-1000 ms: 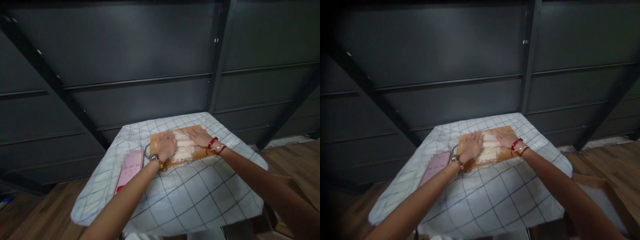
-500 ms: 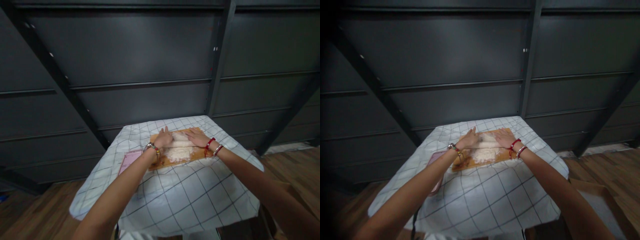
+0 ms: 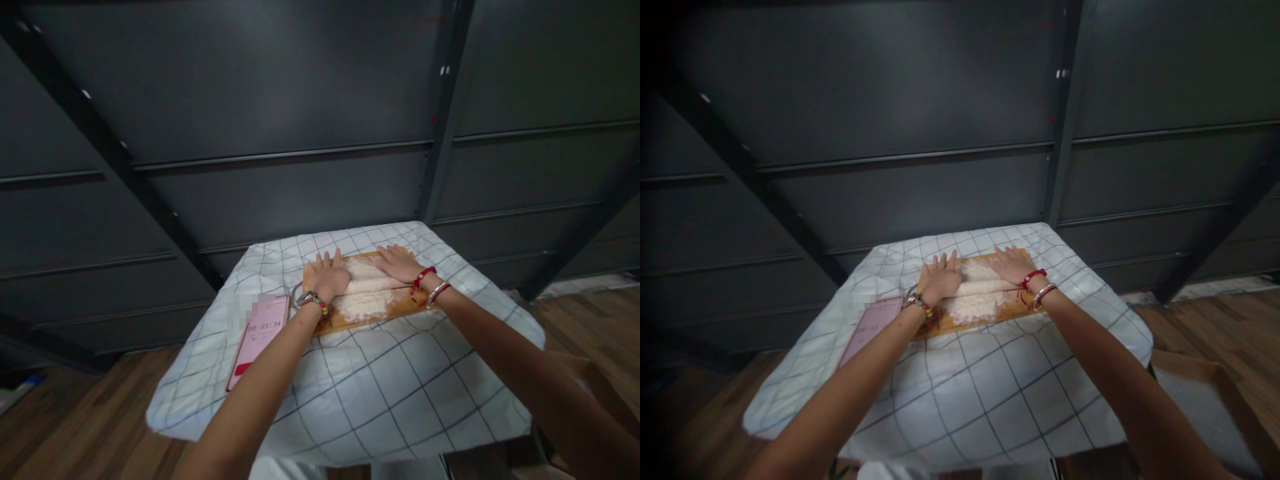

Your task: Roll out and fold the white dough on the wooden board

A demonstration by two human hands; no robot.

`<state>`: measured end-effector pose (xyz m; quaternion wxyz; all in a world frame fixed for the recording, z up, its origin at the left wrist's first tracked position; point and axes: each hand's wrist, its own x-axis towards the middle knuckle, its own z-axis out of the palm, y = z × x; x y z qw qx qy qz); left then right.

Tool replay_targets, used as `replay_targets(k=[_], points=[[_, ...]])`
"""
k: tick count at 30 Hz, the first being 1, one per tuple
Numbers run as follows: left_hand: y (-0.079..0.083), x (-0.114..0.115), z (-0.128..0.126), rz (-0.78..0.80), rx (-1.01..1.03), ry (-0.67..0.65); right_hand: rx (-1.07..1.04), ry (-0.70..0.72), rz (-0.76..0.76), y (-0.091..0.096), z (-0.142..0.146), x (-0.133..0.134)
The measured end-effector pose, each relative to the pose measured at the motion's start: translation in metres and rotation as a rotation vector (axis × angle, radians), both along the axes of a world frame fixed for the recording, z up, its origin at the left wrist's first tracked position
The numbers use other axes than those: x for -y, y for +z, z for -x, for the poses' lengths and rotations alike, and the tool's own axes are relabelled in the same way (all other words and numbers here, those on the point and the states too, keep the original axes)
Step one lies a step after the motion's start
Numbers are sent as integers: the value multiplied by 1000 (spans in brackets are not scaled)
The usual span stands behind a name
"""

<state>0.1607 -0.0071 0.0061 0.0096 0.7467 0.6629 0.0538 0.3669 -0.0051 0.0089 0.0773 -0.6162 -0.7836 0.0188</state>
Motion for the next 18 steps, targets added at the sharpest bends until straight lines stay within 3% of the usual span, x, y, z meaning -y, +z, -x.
replay_targets(k=[5, 18], points=[[8, 25, -1, -74, -20, -22, -20, -13, 84, 1, 1, 18], [7, 56, -1, -225, -59, -61, 72, 50, -14, -1, 2, 41]])
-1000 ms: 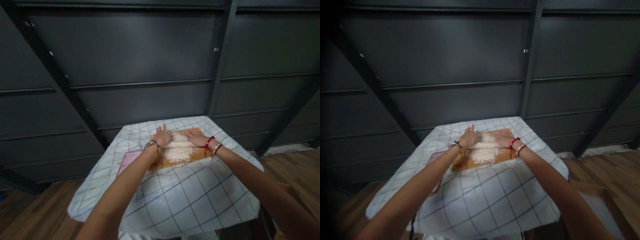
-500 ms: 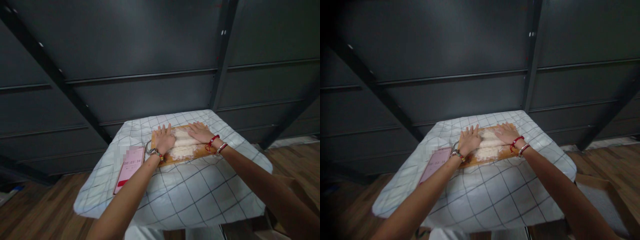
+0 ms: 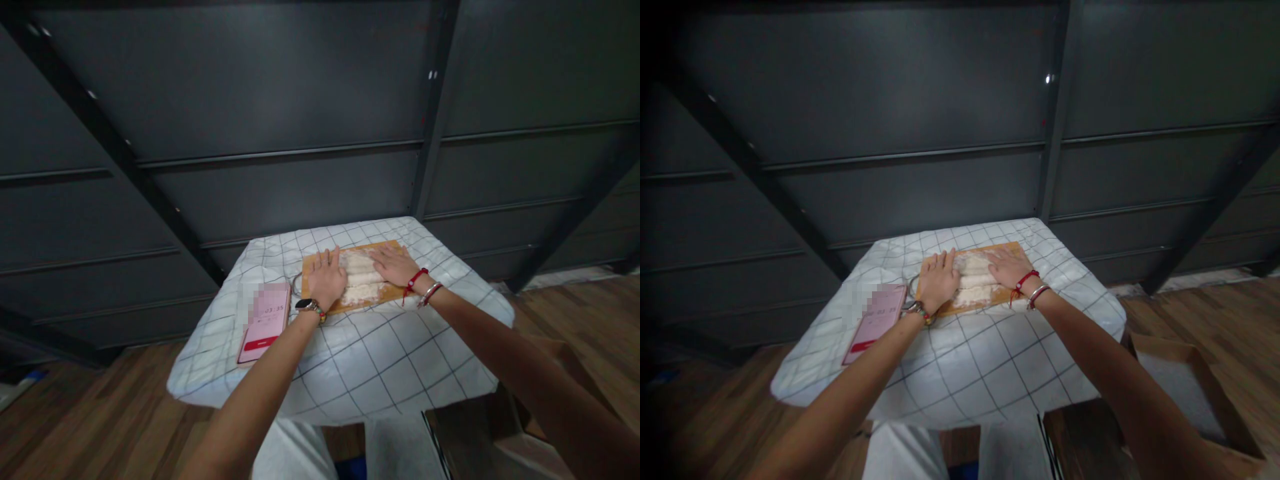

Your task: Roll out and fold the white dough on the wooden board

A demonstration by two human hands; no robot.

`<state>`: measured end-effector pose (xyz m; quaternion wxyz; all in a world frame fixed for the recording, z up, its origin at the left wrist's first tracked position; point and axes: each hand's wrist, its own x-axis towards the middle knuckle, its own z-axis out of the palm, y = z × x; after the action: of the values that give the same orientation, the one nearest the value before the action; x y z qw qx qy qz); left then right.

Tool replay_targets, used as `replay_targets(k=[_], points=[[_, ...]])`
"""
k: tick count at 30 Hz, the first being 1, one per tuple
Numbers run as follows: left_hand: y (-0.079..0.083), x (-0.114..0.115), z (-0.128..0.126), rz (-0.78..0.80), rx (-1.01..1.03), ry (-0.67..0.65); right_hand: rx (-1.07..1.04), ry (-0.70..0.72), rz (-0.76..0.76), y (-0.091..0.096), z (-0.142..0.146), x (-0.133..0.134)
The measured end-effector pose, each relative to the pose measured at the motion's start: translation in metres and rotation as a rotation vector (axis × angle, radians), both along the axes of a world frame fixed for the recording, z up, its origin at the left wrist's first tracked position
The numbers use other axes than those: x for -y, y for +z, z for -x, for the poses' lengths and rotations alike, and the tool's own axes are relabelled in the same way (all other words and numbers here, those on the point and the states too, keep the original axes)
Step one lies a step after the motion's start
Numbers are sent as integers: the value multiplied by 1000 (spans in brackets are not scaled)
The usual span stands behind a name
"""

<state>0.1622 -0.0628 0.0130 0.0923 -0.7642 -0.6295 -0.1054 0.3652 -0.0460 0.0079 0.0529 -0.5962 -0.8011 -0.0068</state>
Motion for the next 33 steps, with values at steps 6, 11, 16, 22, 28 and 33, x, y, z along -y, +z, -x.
replay_targets(k=[6, 11, 16, 22, 28, 33], points=[[0, 18, 1, -78, 9, -35, 12, 9, -133, 1, 5, 26], [1, 31, 1, -99, 3, -46, 13, 8, -175, 2, 8, 46], [-2, 42, 2, -98, 4, -76, 0, 16, -191, 1, 8, 62], [-3, 38, 3, -92, 15, -90, -25, 10, -108, -1, 5, 51], [4, -4, 2, 170, 71, -45, -82, -37, 72, 10, 5, 11], [2, -47, 5, 243, 60, -40, -81, -59, 27, 10, 7, -18]])
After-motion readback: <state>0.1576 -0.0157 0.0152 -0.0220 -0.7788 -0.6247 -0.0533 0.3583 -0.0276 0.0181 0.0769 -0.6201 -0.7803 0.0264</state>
